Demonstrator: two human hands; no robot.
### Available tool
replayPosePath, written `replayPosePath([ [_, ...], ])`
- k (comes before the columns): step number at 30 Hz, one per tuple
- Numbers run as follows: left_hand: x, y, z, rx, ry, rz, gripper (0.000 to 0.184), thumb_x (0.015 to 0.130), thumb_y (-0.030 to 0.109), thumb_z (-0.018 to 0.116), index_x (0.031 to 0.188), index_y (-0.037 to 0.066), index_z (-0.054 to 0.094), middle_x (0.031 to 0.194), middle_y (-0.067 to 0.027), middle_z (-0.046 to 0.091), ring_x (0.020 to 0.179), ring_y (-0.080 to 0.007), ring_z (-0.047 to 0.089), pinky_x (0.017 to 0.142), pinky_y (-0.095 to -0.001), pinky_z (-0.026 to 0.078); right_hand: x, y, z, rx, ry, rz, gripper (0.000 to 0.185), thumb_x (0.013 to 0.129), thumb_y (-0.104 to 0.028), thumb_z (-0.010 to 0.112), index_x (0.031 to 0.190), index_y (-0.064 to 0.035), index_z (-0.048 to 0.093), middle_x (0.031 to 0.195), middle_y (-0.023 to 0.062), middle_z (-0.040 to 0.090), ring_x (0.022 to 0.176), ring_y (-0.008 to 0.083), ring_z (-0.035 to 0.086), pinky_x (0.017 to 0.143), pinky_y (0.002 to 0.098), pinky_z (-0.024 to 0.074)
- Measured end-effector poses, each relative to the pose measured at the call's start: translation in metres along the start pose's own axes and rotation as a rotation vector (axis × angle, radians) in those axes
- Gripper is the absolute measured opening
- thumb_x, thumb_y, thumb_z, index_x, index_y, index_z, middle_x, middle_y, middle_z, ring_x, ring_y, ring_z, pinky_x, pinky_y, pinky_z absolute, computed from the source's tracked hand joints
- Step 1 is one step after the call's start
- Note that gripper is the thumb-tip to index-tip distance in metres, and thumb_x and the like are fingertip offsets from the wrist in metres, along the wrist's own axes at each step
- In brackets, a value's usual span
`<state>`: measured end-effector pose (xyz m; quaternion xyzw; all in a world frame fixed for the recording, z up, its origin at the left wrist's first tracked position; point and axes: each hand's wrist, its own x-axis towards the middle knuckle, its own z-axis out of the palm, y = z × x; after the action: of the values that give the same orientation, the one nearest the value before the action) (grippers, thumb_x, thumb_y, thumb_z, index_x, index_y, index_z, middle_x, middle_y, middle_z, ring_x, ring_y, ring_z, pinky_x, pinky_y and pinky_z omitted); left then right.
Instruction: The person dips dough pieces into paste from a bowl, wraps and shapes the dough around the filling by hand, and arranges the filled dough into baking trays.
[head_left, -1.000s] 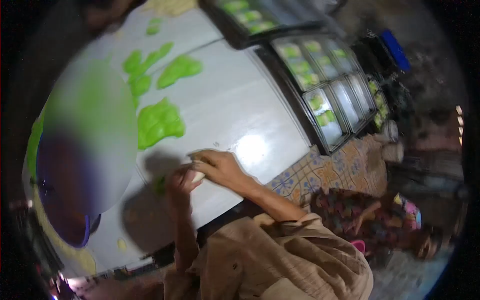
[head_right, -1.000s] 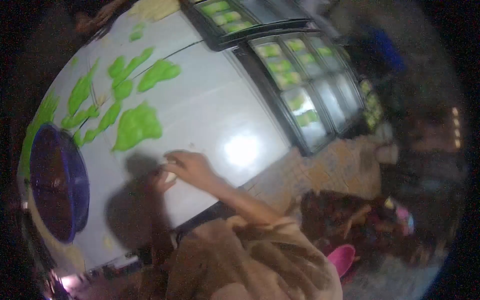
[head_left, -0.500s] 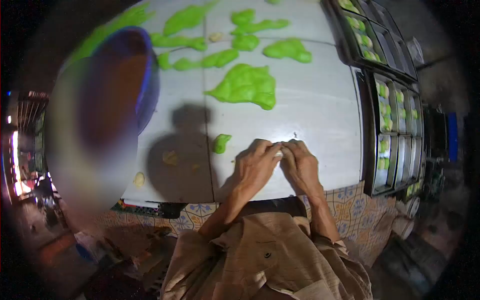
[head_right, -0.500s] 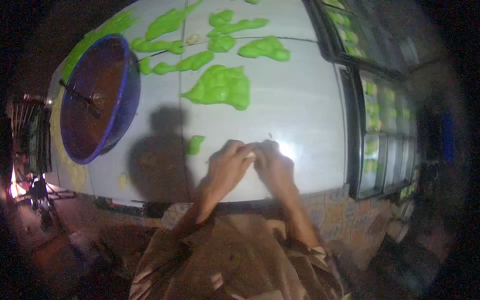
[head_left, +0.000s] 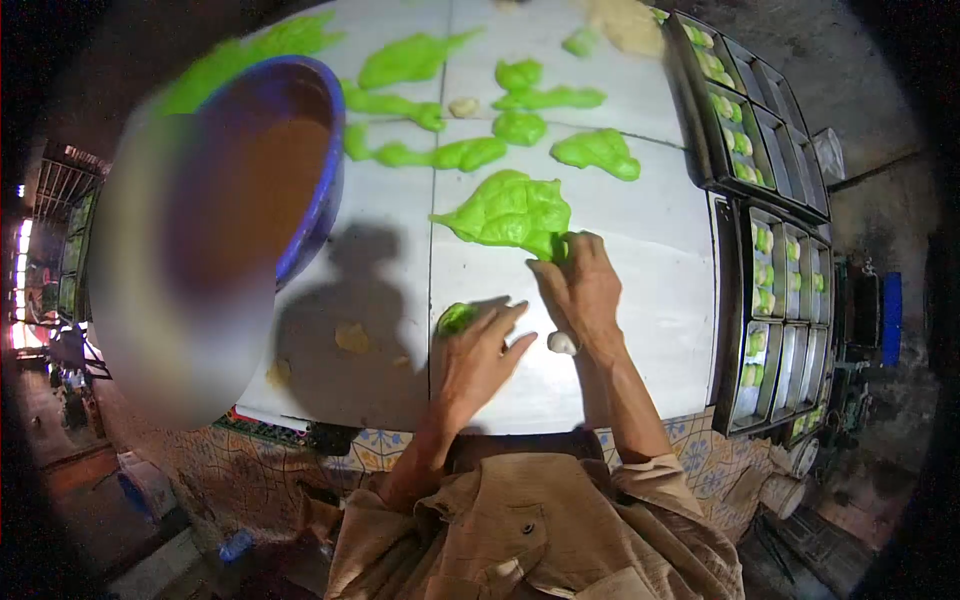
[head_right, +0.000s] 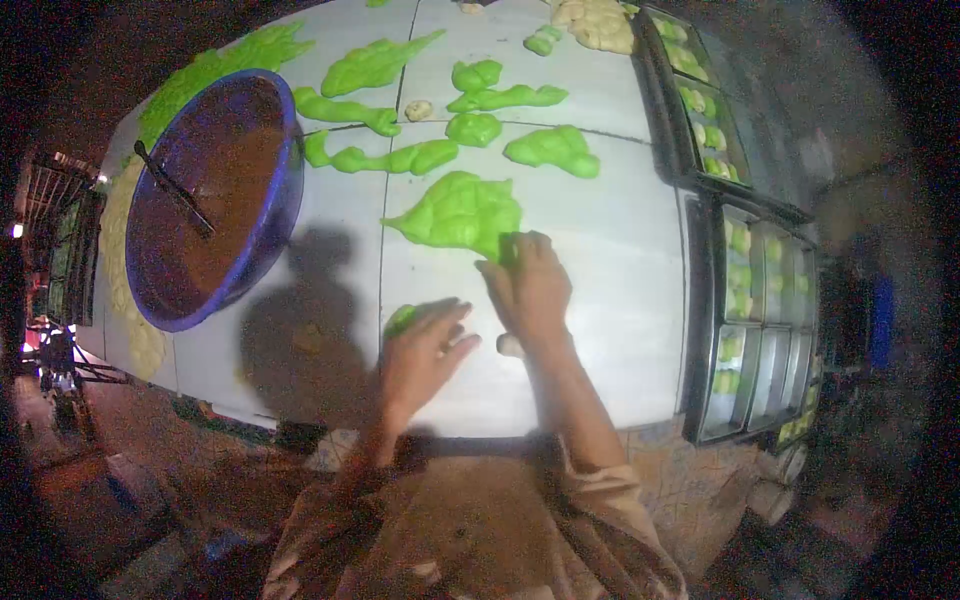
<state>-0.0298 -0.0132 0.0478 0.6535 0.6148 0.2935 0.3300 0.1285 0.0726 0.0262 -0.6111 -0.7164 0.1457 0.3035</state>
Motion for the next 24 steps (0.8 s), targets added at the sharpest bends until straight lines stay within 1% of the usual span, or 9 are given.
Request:
replayPosePath([
  [7, 0.044, -0.026, -0.032, 0.083, 0.184, 0.043, 0.028, 0.084, 0.009, 0.067, 0.111, 0.002, 0.066, 0.108, -0.0173, 0.066, 0.095, -0.0302, 0.066, 0.083, -0.0365, 0.052, 0.016, 0.003, 0.022, 0.015, 0.011, -0.149, 0.018, 0.081, -0.013, 0.064, 0.098, -0.0075, 0.061, 0.101, 0.0144, 0.059, 0.086, 0.0344, 0.059, 0.071, 0.0446, 0.0491],
  [11, 0.065, -0.041, -0.037, 0.042, 0.239, 0.053, 0.026, 0.082, 0.007, 0.067, 0.108, 0.003, 0.067, 0.103, -0.0171, 0.066, 0.092, -0.0309, 0.065, 0.081, -0.0362, 0.052, 0.018, 0.009, -0.003, 0.64, -0.053, 0.471, 0.019, 0.083, -0.009, 0.06, 0.096, 0.005, 0.062, 0.083, 0.0159, 0.065, 0.071, 0.0195, 0.062, 0.061, 0.0312, 0.0486],
  [12, 0.07, -0.043, -0.036, 0.041, 0.24, 0.051, 0.026, 0.082, 0.008, 0.068, 0.107, 0.003, 0.067, 0.103, -0.0164, 0.066, 0.092, -0.031, 0.065, 0.081, -0.0362, 0.052, 0.016, 0.016, -0.004, 1.131, 0.035, 0.631, 0.011, 0.082, 0.004, 0.053, 0.092, 0.0067, 0.057, 0.09, 0.0156, 0.06, 0.079, 0.0203, 0.059, 0.074, 0.0317, 0.0515],
  [14, 0.079, -0.041, -0.03, 0.083, 0.234, 0.088, 0.026, 0.082, 0.01, 0.068, 0.107, 0.004, 0.067, 0.104, -0.0147, 0.066, 0.092, -0.0313, 0.065, 0.082, -0.0364, 0.052, 0.019, 0.024, -0.011, 1.247, 0.153, 0.647, 0.015, 0.084, 0.001, 0.05, 0.094, 0.0073, 0.057, 0.091, 0.0184, 0.059, 0.081, 0.0226, 0.058, 0.079, 0.035, 0.0519],
  [16, 0.089, -0.032, -0.023, 0.173, 0.215, 0.169, 0.026, 0.082, 0.012, 0.068, 0.107, 0.005, 0.067, 0.105, -0.0125, 0.066, 0.093, -0.0314, 0.064, 0.083, -0.0371, 0.051, 0.018, 0.042, -0.003, 0.562, 0.127, 0.241, 0.022, 0.089, -0.008, 0.045, 0.096, 0.0095, 0.056, 0.092, 0.0172, 0.058, 0.083, 0.024, 0.058, 0.081, 0.0363, 0.0508],
  [17, 0.094, -0.032, -0.016, 0.217, 0.189, 0.192, 0.028, 0.083, 0.015, 0.067, 0.11, 0.008, 0.066, 0.112, -0.0091, 0.064, 0.1, -0.03, 0.061, 0.086, -0.0387, 0.05, 0.021, 0.046, 0.003, 0.61, 0.132, 0.23, 0.025, 0.09, -0.011, 0.045, 0.097, 0.01, 0.057, 0.093, 0.0168, 0.058, 0.083, 0.0241, 0.058, 0.081, 0.0362, 0.0504],
  [20, 0.11, -0.029, 0.004, 0.285, 0.137, 0.31, 0.03, 0.083, 0.017, 0.067, 0.112, 0.011, 0.066, 0.119, -0.0075, 0.06, 0.108, -0.0285, 0.058, 0.088, -0.0394, 0.049, 0.032, 0.025, -0.008, 0.917, -0.055, 0.725, 0.028, 0.091, -0.016, 0.056, 0.102, 0.0085, 0.06, 0.094, 0.0138, 0.059, 0.085, 0.0217, 0.057, 0.074, 0.0348, 0.0498],
  [22, 0.118, -0.022, 0.012, 0.353, 0.056, 0.315, 0.035, 0.081, 0.015, 0.066, 0.116, 0.011, 0.064, 0.128, -0.0098, 0.054, 0.118, -0.0289, 0.051, 0.094, -0.0419, 0.044, 0.034, 0.028, -0.008, 0.062, 0.024, -0.004, 0.029, 0.08, -0.017, 0.067, 0.102, 0.0027, 0.063, 0.085, 0.017, 0.066, 0.07, 0.0284, 0.064, 0.067, 0.0382, 0.051],
  [24, 0.128, -0.021, 0.024, 0.396, 0.057, 0.386, 0.038, 0.08, 0.014, 0.066, 0.118, 0.01, 0.063, 0.13, -0.0115, 0.052, 0.122, -0.0292, 0.047, 0.098, -0.043, 0.041, 0.033, 0.066, 0.019, -0.085, 0.127, -0.243, 0.029, 0.08, -0.016, 0.066, 0.101, 0.0041, 0.063, 0.079, 0.0156, 0.063, 0.064, 0.0219, 0.06, 0.062, 0.0342, 0.0492],
])
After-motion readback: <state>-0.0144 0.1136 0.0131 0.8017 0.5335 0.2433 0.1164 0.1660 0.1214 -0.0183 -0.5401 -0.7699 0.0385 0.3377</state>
